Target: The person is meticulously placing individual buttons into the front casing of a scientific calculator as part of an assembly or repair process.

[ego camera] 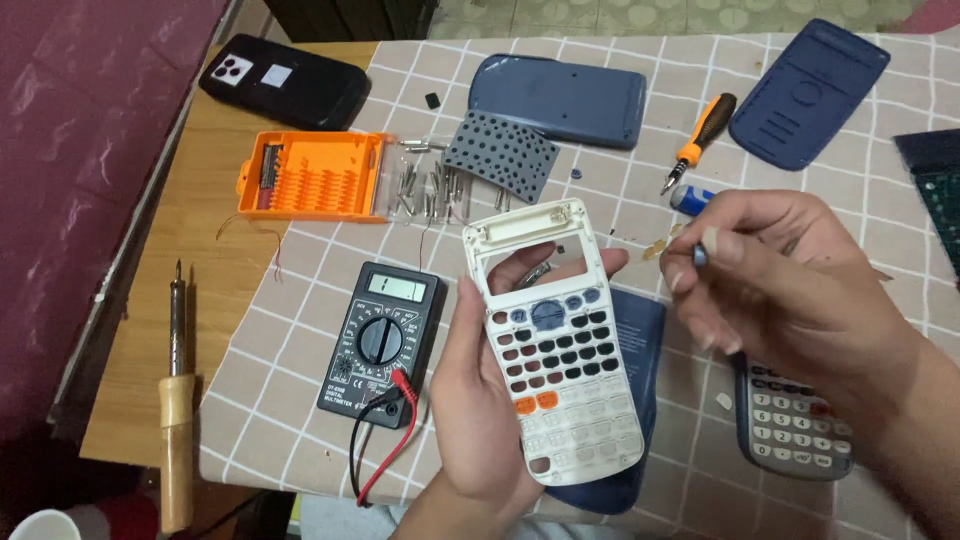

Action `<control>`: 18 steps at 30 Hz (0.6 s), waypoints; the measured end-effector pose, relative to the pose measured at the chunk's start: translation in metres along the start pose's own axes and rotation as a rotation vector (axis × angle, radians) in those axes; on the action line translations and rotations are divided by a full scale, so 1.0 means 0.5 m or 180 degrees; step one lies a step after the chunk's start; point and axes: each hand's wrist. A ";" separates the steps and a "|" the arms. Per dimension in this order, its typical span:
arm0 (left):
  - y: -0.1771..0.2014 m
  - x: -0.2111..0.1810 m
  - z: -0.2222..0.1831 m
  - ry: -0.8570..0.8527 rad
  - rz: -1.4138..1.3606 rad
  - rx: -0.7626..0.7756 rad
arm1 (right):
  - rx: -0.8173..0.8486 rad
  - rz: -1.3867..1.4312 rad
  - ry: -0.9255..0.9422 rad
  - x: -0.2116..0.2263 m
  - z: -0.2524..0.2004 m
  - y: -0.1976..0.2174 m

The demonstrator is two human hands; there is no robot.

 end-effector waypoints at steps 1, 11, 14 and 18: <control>-0.001 0.000 0.001 0.0004 0.0000 0.0009 | -0.0004 -0.0004 0.0008 0.000 -0.001 0.003; -0.001 -0.002 0.003 0.0083 0.0080 -0.0034 | -0.0023 0.0025 -0.0012 0.002 -0.018 0.000; -0.001 0.000 0.003 0.0066 0.0012 -0.0006 | 0.0070 -0.0023 0.0006 0.000 -0.019 0.004; -0.003 -0.002 0.002 0.0060 0.0033 -0.0010 | -0.0006 -0.0150 -0.0027 0.003 -0.025 -0.009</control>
Point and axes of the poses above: each hand's wrist, its own z-axis towards the middle knuckle, its own y-axis out of the back of the hand, x = y × z, and after that the axes turned 15 degrees about z, right-handed
